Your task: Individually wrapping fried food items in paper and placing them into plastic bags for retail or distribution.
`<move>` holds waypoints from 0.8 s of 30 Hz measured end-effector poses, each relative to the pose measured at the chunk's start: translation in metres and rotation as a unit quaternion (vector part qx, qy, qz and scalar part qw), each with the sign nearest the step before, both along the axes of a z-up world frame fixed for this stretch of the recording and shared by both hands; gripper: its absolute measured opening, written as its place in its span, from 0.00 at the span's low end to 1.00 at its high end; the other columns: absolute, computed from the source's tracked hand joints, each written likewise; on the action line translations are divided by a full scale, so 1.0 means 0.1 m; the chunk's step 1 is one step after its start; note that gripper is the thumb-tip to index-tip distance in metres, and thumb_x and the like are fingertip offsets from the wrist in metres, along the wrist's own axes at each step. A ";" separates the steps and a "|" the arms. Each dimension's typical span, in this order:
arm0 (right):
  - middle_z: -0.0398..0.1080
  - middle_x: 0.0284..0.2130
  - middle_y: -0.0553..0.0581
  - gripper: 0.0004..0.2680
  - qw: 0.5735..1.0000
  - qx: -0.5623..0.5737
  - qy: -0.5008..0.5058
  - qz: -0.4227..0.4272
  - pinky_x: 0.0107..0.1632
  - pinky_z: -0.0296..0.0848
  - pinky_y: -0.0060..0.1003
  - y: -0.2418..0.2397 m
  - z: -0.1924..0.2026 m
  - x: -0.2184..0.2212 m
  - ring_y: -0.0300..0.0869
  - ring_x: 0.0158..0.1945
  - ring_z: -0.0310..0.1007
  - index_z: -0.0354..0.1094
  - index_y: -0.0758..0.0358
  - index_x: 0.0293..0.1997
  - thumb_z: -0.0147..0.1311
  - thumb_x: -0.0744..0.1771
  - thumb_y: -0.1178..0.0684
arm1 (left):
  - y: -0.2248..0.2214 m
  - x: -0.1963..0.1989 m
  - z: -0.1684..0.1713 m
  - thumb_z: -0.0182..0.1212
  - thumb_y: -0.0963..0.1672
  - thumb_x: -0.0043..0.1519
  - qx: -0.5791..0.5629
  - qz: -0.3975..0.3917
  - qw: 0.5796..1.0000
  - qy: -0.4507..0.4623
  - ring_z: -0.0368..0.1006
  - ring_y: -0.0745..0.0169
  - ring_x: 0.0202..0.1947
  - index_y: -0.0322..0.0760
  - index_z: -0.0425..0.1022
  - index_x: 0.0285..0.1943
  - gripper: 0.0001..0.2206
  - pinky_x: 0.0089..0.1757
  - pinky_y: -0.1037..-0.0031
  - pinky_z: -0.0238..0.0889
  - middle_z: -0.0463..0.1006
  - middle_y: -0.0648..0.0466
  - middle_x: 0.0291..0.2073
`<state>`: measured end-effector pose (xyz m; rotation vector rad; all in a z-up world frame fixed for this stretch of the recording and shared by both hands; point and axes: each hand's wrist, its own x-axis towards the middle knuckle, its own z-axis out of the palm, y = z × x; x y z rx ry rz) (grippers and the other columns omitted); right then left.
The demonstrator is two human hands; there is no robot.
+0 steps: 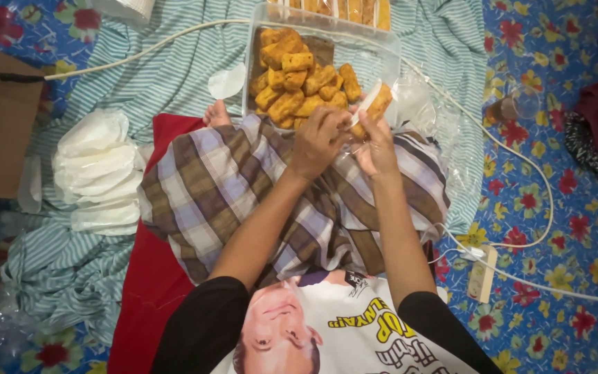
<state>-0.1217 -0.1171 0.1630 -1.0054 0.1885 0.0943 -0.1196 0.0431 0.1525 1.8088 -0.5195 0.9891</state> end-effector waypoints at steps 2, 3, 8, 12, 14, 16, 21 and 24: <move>0.76 0.44 0.60 0.11 1.000 -0.011 -0.002 0.012 0.45 0.84 0.44 -0.06 -0.13 0.01 0.48 0.44 0.81 0.67 0.65 0.57 0.57 0.69 0.55 | 0.03 -0.01 0.04 0.62 0.52 0.65 0.001 -0.004 1.000 -0.004 0.75 0.52 0.37 0.42 0.75 0.47 0.13 0.39 0.67 0.72 0.71 0.55 0.37; 0.76 0.42 0.61 0.11 0.999 -0.023 -0.005 0.024 0.45 0.83 0.43 -0.08 -0.19 0.02 0.48 0.44 0.81 0.67 0.66 0.57 0.56 0.69 0.55 | 0.05 -0.01 0.06 0.63 0.51 0.65 0.002 -0.008 1.000 -0.008 0.74 0.51 0.36 0.42 0.75 0.46 0.12 0.39 0.66 0.71 0.70 0.55 0.37; 0.77 0.42 0.57 0.10 0.999 -0.034 0.003 0.007 0.44 0.83 0.42 0.17 0.13 -0.11 0.45 0.44 0.81 0.66 0.64 0.55 0.57 0.69 0.56 | 0.07 0.02 0.07 0.66 0.47 0.64 -0.007 -0.004 1.000 -0.017 0.73 0.50 0.34 0.41 0.73 0.39 0.08 0.37 0.66 0.70 0.69 0.55 0.34; 0.76 0.42 0.58 0.09 0.999 -0.032 -0.005 0.005 0.44 0.83 0.43 0.18 0.02 -0.10 0.46 0.44 0.81 0.66 0.63 0.53 0.57 0.69 0.58 | 0.12 -0.02 0.21 0.66 0.45 0.64 -0.012 -0.002 1.000 -0.015 0.72 0.51 0.33 0.42 0.69 0.34 0.10 0.36 0.67 0.69 0.68 0.55 0.32; 0.76 0.43 0.57 0.09 1.000 -0.029 -0.006 0.006 0.45 0.83 0.43 0.14 -0.14 -0.07 0.46 0.45 0.81 0.66 0.63 0.54 0.57 0.69 0.59 | 0.13 -0.01 0.18 0.65 0.46 0.65 -0.013 -0.006 1.000 -0.016 0.72 0.49 0.33 0.41 0.68 0.33 0.11 0.36 0.66 0.68 0.67 0.54 0.32; 0.76 0.43 0.57 0.09 1.000 -0.027 -0.006 0.006 0.45 0.83 0.43 0.13 -0.20 -0.08 0.46 0.45 0.81 0.66 0.62 0.54 0.57 0.69 0.59 | 0.14 -0.03 0.20 0.64 0.46 0.65 -0.014 -0.010 1.000 -0.016 0.71 0.48 0.33 0.40 0.66 0.32 0.12 0.35 0.65 0.67 0.67 0.53 0.31; 0.75 0.44 0.57 0.09 0.999 -0.035 -0.010 0.017 0.49 0.81 0.46 0.02 -0.49 -0.03 0.45 0.47 0.80 0.65 0.62 0.54 0.57 0.69 0.59 | 0.15 -0.06 0.19 0.62 0.45 0.66 0.002 -0.007 1.000 0.004 0.70 0.48 0.31 0.42 0.63 0.30 0.14 0.35 0.66 0.66 0.64 0.53 0.29; 0.75 0.44 0.55 0.09 0.999 -0.042 -0.010 0.015 0.50 0.80 0.43 -0.03 -0.58 -0.04 0.43 0.47 0.80 0.66 0.62 0.53 0.58 0.69 0.59 | 0.14 -0.08 0.21 0.62 0.46 0.67 0.003 -0.005 1.000 0.010 0.69 0.49 0.30 0.42 0.62 0.30 0.14 0.34 0.66 0.66 0.63 0.53 0.29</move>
